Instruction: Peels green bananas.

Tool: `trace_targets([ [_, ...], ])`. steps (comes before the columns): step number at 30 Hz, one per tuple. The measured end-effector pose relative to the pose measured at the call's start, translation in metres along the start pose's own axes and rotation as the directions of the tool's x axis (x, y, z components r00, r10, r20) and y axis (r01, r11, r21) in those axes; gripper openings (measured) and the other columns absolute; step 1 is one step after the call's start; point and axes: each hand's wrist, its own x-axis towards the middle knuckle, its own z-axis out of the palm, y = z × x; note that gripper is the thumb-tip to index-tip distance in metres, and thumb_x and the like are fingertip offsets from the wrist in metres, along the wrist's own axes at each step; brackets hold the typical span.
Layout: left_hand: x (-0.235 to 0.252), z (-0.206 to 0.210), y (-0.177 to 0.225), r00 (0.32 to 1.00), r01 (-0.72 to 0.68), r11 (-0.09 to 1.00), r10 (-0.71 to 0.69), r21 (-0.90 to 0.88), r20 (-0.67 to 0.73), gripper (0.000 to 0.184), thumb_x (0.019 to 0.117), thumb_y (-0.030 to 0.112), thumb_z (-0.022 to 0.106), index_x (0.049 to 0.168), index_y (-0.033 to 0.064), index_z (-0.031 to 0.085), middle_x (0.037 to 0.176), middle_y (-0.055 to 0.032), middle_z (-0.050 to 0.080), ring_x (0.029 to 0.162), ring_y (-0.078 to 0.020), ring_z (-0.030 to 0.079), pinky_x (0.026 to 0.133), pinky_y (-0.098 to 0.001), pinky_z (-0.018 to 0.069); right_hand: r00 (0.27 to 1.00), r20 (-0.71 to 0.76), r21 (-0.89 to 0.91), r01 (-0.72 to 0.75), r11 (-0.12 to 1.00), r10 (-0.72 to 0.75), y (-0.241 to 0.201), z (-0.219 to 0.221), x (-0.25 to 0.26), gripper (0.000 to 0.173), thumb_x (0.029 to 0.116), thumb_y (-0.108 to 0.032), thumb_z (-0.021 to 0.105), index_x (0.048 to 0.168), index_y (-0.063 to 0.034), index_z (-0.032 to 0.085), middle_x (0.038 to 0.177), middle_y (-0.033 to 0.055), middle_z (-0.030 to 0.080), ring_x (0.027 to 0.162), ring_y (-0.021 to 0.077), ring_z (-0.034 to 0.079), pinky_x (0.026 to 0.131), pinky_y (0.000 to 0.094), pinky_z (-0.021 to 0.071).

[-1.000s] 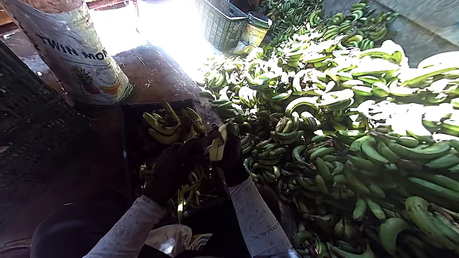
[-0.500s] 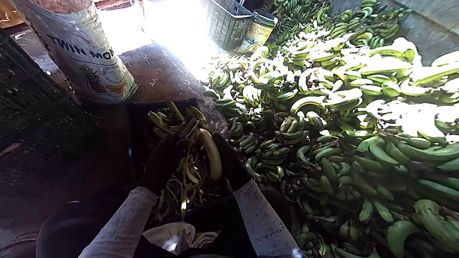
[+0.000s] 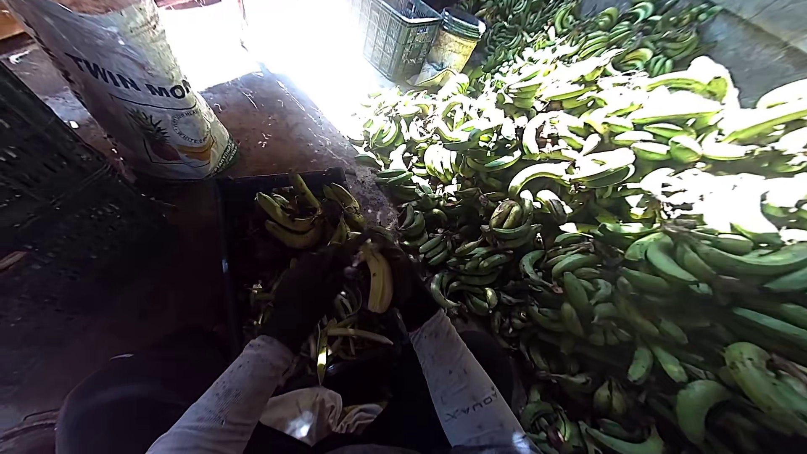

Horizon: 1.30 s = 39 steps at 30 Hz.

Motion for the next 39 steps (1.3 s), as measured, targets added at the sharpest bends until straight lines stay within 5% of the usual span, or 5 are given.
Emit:
trace_targets([
  [6,0.004,-0.026,-0.015,0.978,0.167,0.947,-0.195,-0.273,-0.079,0.043,0.1045,0.045,0.056,0.137,0.0175,0.059,0.113,-0.0127,0.068,0.094,-0.0279,0.066,0.085,-0.0546,0.0528,0.991,-0.098,0.067,-0.09,0.994,0.096,-0.002,0.009,-0.003,0.037,0.1082,-0.03,0.035,0.11,-0.0045,0.061,0.077,0.0058,0.065,0.061,0.0111,0.063,0.055,0.0264,0.0565],
  [14,-0.039,0.003,-0.001,0.933,-0.349,0.937,0.347,0.008,0.093,0.059,0.0969,0.053,0.061,0.146,0.0214,0.058,0.126,-0.0176,0.066,0.114,-0.0386,0.064,0.093,-0.0588,0.0523,0.978,-0.193,-0.068,0.065,0.996,-0.077,-0.001,-0.028,0.003,0.036,0.1095,-0.022,0.035,0.13,-0.0023,0.058,0.088,0.0047,0.066,0.068,0.0072,0.063,0.063,0.0223,0.056],
  [25,0.01,-0.016,-0.037,0.966,0.154,0.92,-0.218,-0.361,-0.142,0.046,0.106,0.045,0.053,0.139,0.0124,0.056,0.111,-0.014,0.068,0.092,-0.0262,0.066,0.084,-0.0506,0.054,0.994,-0.097,-0.245,0.015,0.969,-0.04,0.006,-0.006,-0.005,0.03,0.1074,-0.017,0.042,0.122,0.0015,0.06,0.093,0.0067,0.067,0.078,0.009,0.065,0.071,0.0254,0.0575],
  [34,-0.026,0.004,-0.023,0.978,0.093,0.13,-0.197,-0.987,0.066,0.027,0.1108,0.026,0.043,0.116,0.0034,0.058,0.087,-0.0062,0.065,0.073,-0.0142,0.064,0.066,-0.0315,0.0575,0.893,0.211,-0.817,0.385,0.43,-0.399,0.038,0.054,-0.007,0.033,0.1019,-0.024,0.056,0.127,-0.0077,0.07,0.123,0.008,0.071,0.114,0.0153,0.067,0.1,0.0372,0.0554],
  [39,-0.052,-0.064,-0.047,0.906,-0.046,0.393,-0.372,-0.918,-0.205,0.024,0.101,0.014,0.062,0.121,0.0014,0.059,0.095,-0.0077,0.069,0.072,-0.0147,0.066,0.062,-0.0296,0.057,0.966,0.0,-0.745,0.173,0.644,-0.26,0.028,0.052,0.015,0.037,0.1072,-0.024,0.042,0.132,-0.0065,0.065,0.119,0.0078,0.069,0.09,0.0104,0.068,0.078,0.0304,0.0588],
])
